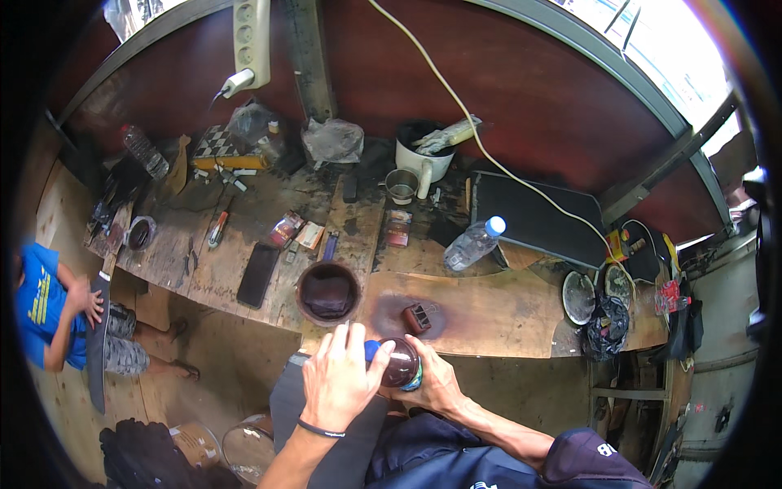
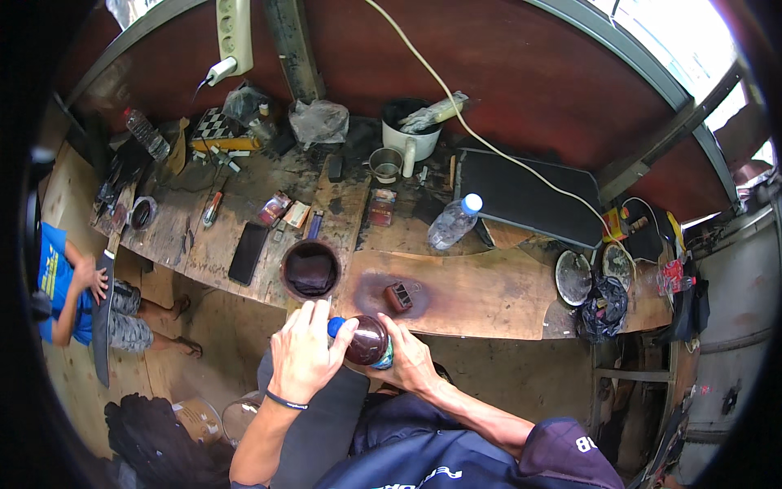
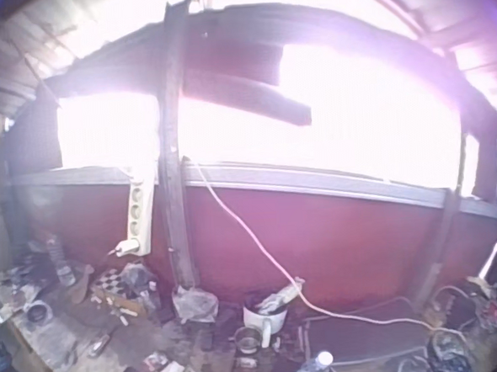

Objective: The person cuts a large piece of dark fabric using a utility knife on a wooden workbench. They then open a bottle of dark liquid and pour it into a small bowl on the table.

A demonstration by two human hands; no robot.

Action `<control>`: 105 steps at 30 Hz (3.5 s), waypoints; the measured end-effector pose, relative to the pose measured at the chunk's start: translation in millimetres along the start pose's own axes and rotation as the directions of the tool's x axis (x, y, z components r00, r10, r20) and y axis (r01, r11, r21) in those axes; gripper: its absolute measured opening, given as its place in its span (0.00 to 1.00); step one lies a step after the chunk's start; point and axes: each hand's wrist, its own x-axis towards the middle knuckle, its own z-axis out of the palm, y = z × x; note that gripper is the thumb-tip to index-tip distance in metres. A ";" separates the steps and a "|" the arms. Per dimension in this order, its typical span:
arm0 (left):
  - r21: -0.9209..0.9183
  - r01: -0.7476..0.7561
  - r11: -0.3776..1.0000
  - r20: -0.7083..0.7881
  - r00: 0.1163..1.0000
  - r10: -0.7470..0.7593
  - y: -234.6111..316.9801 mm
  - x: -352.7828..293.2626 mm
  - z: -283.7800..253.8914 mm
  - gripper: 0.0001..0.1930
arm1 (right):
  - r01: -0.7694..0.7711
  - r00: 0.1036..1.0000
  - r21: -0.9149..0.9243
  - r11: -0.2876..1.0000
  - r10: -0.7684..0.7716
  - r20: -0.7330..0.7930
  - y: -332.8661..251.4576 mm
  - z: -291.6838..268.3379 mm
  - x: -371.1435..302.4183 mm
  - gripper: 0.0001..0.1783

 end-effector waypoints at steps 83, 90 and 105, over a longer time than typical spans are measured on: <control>-0.709 0.029 -0.704 0.253 0.943 -0.215 -93.0 -25.1 163.8 0.34 | -0.162 0.837 -0.358 0.920 0.320 0.443 7.2 18.6 100.2 0.61; -0.710 0.029 -0.703 0.252 0.943 -0.216 -93.0 -24.6 163.4 0.34 | -0.184 0.823 -0.340 0.922 0.334 0.460 9.2 18.4 100.3 0.61; -0.730 0.040 -0.682 0.242 0.948 -0.205 -103.6 -20.9 166.6 0.26 | -0.165 0.901 -0.204 0.965 0.232 0.366 3.4 24.6 93.9 0.58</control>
